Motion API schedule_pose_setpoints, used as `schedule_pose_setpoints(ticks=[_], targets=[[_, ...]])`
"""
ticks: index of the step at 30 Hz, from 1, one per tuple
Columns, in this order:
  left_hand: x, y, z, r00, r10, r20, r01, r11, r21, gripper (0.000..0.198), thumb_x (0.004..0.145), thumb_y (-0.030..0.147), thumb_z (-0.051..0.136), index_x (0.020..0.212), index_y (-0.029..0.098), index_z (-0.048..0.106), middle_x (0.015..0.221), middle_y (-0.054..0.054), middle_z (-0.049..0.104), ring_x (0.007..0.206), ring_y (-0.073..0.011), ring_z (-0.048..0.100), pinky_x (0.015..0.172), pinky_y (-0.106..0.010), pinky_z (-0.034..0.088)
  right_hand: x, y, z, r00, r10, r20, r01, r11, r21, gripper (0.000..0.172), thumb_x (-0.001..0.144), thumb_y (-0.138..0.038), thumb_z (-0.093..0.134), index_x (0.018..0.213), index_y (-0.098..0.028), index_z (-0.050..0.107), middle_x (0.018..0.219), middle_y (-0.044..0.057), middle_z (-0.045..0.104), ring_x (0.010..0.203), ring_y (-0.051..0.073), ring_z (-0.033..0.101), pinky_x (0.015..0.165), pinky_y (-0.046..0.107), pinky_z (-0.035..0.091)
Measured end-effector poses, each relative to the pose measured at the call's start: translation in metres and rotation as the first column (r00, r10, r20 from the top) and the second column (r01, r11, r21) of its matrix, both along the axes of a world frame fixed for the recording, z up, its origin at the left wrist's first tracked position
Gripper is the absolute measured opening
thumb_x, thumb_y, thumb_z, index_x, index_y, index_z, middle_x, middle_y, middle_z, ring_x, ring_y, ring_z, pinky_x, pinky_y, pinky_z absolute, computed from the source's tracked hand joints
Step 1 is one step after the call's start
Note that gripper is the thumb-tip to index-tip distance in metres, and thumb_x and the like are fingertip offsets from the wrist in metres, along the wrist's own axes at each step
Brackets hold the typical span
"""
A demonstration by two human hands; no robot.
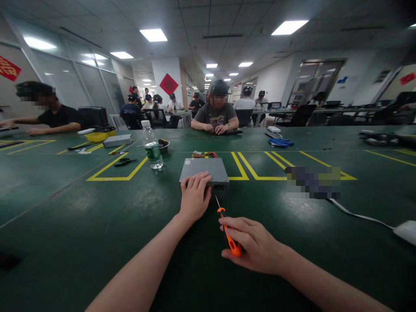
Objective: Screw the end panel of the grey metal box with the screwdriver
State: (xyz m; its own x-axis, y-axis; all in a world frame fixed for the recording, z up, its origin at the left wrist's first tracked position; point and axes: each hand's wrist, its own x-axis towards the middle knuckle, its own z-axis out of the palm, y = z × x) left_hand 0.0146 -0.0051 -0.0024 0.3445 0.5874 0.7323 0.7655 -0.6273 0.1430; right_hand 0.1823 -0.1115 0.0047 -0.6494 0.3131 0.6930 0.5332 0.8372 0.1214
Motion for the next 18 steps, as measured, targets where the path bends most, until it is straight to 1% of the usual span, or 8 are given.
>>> schedule_pose_setpoints(ticks=[5,7,9,11,14,16,18], targets=[[0.000,0.001,-0.001,1.000,-0.006,0.005,0.006,1.000,-0.005,0.029,0.084,0.021,0.046,0.113,0.024,0.049,0.124,-0.003,0.054,0.117,-0.0188,0.045,0.099,-0.040,0.024,0.000,0.000,-0.001,1.000,-0.012,0.012,0.012,1.000,-0.002,0.030,0.085,-0.032,0.050,0.105,-0.011,0.042,0.103,0.018,0.061,0.093,0.020,0.061,0.073,0.031,0.053],[0.000,0.000,-0.001,1.000,-0.006,0.007,0.006,1.000,-0.006,0.030,0.084,0.020,0.047,0.113,0.024,0.049,0.124,-0.003,0.054,0.117,-0.0189,0.045,0.099,-0.040,0.024,-0.001,-0.003,0.002,0.999,-0.017,0.030,0.017,0.999,-0.033,0.033,0.086,-0.034,0.048,0.109,-0.011,0.043,0.105,0.018,0.059,0.095,0.021,0.060,0.074,0.032,0.052],[0.000,0.000,0.000,1.000,-0.008,0.007,0.008,1.000,-0.009,0.030,0.083,0.020,0.047,0.113,0.024,0.049,0.125,-0.003,0.054,0.117,-0.0193,0.044,0.100,-0.040,0.024,-0.004,-0.006,0.007,0.997,-0.017,0.073,0.023,0.996,-0.082,0.035,0.087,-0.034,0.042,0.113,-0.010,0.044,0.108,0.019,0.058,0.097,0.022,0.059,0.075,0.033,0.052],[0.000,0.000,0.000,1.000,-0.011,0.005,0.011,1.000,-0.012,0.030,0.083,0.020,0.046,0.113,0.024,0.049,0.125,-0.003,0.054,0.117,-0.0195,0.044,0.100,-0.041,0.024,-0.007,-0.008,0.011,0.991,-0.020,0.134,0.033,0.995,-0.097,0.033,0.088,-0.030,0.038,0.114,-0.013,0.046,0.110,0.019,0.057,0.096,0.022,0.059,0.075,0.034,0.051],[0.000,-0.001,0.000,1.000,-0.012,0.006,0.012,1.000,-0.010,0.031,0.083,0.020,0.047,0.114,0.024,0.049,0.125,-0.003,0.054,0.118,-0.0192,0.044,0.100,-0.040,0.023,-0.011,-0.009,0.012,0.985,-0.030,0.170,0.041,0.997,-0.061,0.027,0.089,-0.031,0.041,0.109,-0.017,0.051,0.110,0.017,0.059,0.086,0.020,0.061,0.071,0.035,0.051],[0.000,-0.001,0.000,1.000,-0.011,0.008,0.011,1.000,-0.007,0.031,0.083,0.020,0.047,0.114,0.024,0.049,0.125,-0.003,0.054,0.118,-0.0194,0.044,0.100,-0.040,0.023,-0.011,-0.007,0.009,0.990,-0.019,0.137,0.025,0.999,-0.043,0.026,0.087,-0.035,0.046,0.103,-0.016,0.053,0.109,0.016,0.059,0.082,0.019,0.061,0.069,0.032,0.051],[0.001,-0.001,0.000,1.000,-0.010,0.009,0.010,1.000,-0.008,0.031,0.083,0.020,0.047,0.114,0.024,0.049,0.125,-0.004,0.054,0.118,-0.0199,0.044,0.100,-0.041,0.023,-0.010,-0.005,0.005,0.997,-0.002,0.080,0.006,0.999,-0.042,0.025,0.087,-0.037,0.048,0.098,-0.014,0.052,0.108,0.016,0.060,0.083,0.018,0.061,0.069,0.030,0.051]])
